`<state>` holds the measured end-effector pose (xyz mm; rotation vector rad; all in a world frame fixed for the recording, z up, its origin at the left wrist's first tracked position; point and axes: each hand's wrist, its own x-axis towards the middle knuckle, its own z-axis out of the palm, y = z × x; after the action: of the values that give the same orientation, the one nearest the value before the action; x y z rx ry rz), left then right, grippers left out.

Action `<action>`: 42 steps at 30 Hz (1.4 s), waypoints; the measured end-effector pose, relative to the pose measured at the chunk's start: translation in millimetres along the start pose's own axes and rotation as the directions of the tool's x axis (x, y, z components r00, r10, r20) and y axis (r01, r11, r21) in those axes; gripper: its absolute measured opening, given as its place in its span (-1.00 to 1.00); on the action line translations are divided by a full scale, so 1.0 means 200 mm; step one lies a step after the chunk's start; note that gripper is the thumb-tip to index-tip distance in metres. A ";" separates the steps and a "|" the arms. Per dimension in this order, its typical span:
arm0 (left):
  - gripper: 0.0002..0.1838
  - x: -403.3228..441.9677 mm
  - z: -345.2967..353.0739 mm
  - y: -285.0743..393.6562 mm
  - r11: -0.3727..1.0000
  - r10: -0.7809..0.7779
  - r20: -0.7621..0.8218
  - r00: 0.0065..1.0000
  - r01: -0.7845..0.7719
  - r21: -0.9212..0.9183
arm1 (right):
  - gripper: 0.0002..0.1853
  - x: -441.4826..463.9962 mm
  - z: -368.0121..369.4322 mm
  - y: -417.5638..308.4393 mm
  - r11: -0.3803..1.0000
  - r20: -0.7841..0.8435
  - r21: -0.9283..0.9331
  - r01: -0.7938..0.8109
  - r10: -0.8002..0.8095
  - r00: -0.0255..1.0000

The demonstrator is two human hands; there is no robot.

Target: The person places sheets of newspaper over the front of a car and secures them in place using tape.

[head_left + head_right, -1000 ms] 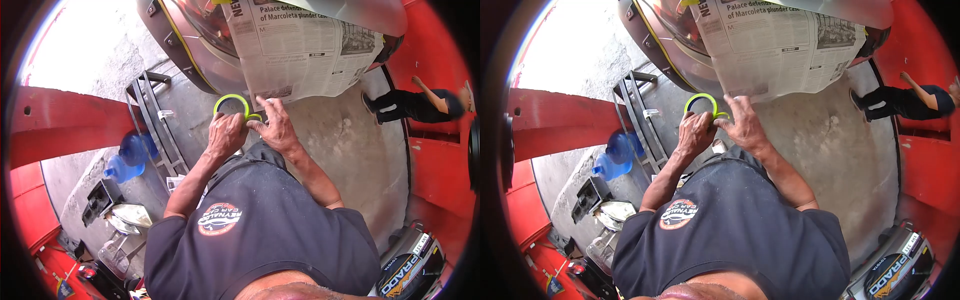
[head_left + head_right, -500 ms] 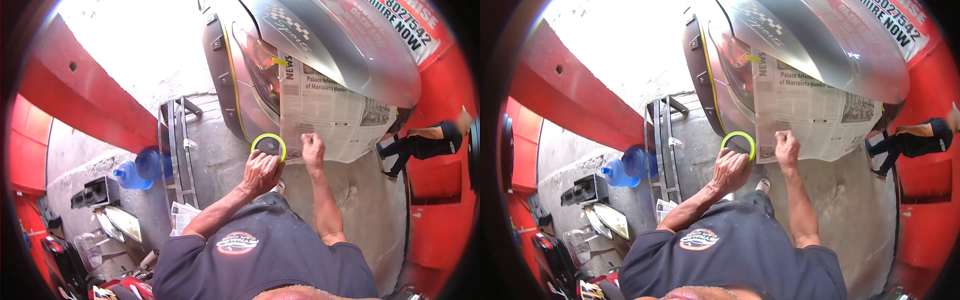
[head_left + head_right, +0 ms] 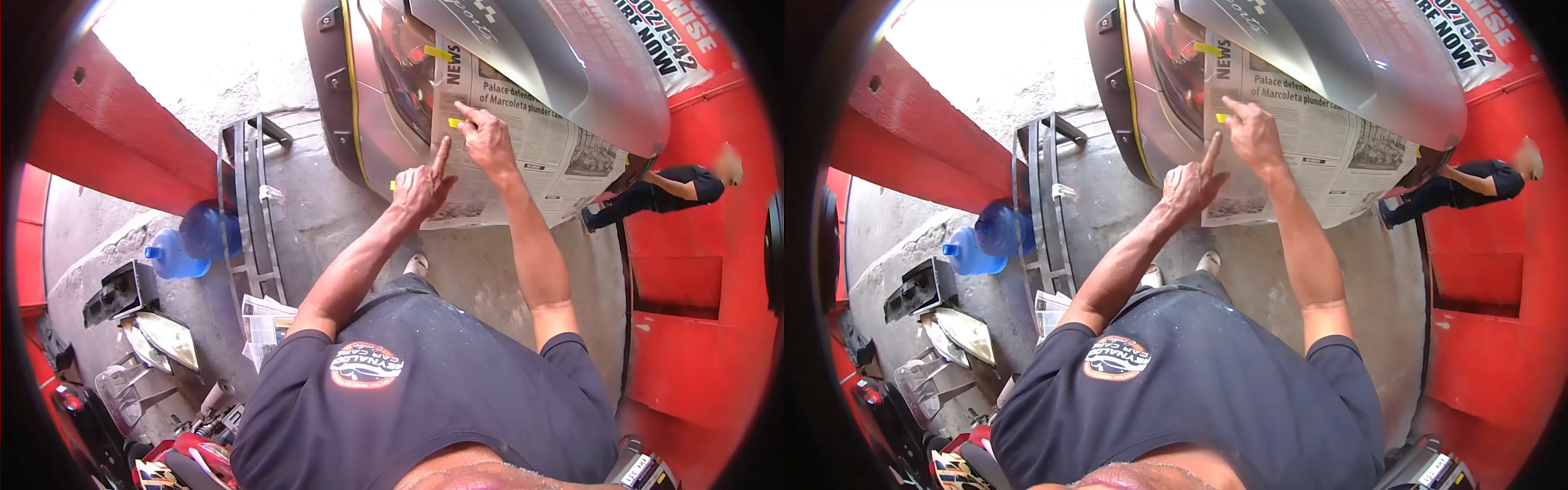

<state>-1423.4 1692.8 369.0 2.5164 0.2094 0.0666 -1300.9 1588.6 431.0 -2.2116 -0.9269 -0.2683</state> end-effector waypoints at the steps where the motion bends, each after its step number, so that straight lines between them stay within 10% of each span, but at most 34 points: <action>1: -0.04 0.01 0.01 -0.01 1.000 -0.017 0.013 1.000 0.017 -0.005 | -0.67 0.02 0.00 -0.02 0.998 0.058 0.006 -0.061 0.060 0.996; 9: 0.00 0.04 0.12 -0.11 0.996 -0.084 0.011 0.996 0.084 -0.020 | -0.71 0.13 0.20 -0.06 0.981 0.072 0.093 -0.171 0.164 0.984; 17: 0.01 0.08 0.19 -0.18 0.998 -0.067 0.008 0.998 0.067 -0.015 | -0.70 0.16 0.40 0.03 0.897 0.075 -0.438 0.067 -0.038 0.996; 24: -0.01 0.05 0.19 -0.21 0.998 -0.033 -0.066 0.997 0.029 -0.054 | -0.70 0.15 0.23 -0.02 0.848 0.095 -0.522 0.093 -0.050 0.994; 34: -0.09 0.01 0.05 -0.23 0.979 -0.029 0.037 0.999 0.036 -0.203 | -0.85 0.06 0.13 -0.05 0.939 0.071 -0.344 0.014 0.011 0.997; 39: -0.15 -0.17 0.10 -0.38 0.817 0.020 -0.205 0.978 -0.135 -0.561 | -0.58 -0.34 0.27 -0.07 0.977 0.289 -0.019 -0.211 0.207 0.935; 42: -0.18 -0.37 0.13 -0.42 0.663 -0.093 -0.294 0.951 -0.161 -0.732 | -0.49 -0.58 0.45 -0.12 0.726 0.501 0.348 -0.594 0.391 0.772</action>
<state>-1505.4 1733.2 298.6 1.6505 0.2040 0.4726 -1408.7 1599.3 328.2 -1.9518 -0.4622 0.6421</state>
